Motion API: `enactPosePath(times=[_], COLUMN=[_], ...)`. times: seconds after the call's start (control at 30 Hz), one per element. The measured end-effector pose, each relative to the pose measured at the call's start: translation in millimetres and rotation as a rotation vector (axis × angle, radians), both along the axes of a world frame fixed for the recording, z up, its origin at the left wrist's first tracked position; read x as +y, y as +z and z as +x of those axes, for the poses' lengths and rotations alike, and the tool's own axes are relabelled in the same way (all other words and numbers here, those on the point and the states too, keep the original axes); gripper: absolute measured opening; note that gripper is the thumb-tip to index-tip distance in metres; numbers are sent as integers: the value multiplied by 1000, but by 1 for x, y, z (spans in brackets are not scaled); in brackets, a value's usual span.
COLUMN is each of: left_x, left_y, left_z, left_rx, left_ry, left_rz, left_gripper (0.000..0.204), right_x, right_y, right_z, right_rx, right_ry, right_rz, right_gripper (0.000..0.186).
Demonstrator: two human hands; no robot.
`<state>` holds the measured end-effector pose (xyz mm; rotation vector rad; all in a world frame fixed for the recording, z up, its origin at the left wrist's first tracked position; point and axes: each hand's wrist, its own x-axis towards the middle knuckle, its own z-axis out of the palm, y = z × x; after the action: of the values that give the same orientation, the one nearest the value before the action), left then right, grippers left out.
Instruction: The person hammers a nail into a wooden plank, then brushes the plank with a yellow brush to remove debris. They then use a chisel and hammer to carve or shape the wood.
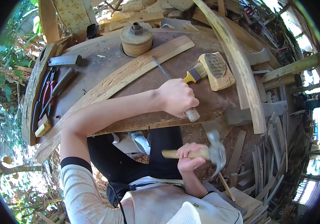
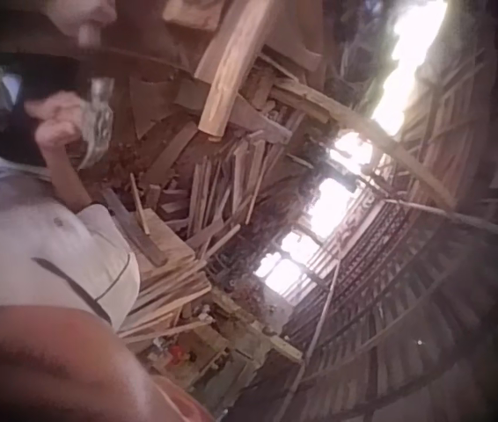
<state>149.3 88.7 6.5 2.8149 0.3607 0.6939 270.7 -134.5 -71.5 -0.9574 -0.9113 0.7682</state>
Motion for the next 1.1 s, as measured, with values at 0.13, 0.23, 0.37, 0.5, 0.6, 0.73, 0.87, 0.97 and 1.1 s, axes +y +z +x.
enactPosePath(times=[0.13,0.23,0.37,0.5,0.6,0.73,0.87,0.97,1.1], left_x=[3,-1,2,1,-2,-2,1,0,-1], left_y=[1,-2,-4,-9,-5,-9,-17,-20,-20], left_z=[-1,0,-1,-4,-2,-2,-5,-5,-3], left_rx=[4,30,3,45,196,60,-28,-16,-54], left_ry=[-3,-5,-7,-2,10,-9,-28,-54,-46], left_rz=[11,4,37,48,20,48,122,133,154], left_gripper=[23,24,27,27,27,27,26,27,31], right_x=[-4,6,5,6,6,11,11,2,1], right_y=[22,-16,-12,5,3,-5,1,3,-22], right_z=[17,4,14,22,18,30,26,28,17], right_rx=[-24,-12,-132,-5,36,-8,-54,-105,9], right_ry=[252,10,31,122,52,104,135,184,117], right_rz=[-297,40,-54,-193,-189,-180,-206,-262,42], right_gripper=[64,64,67,67,67,64,62,65,69])
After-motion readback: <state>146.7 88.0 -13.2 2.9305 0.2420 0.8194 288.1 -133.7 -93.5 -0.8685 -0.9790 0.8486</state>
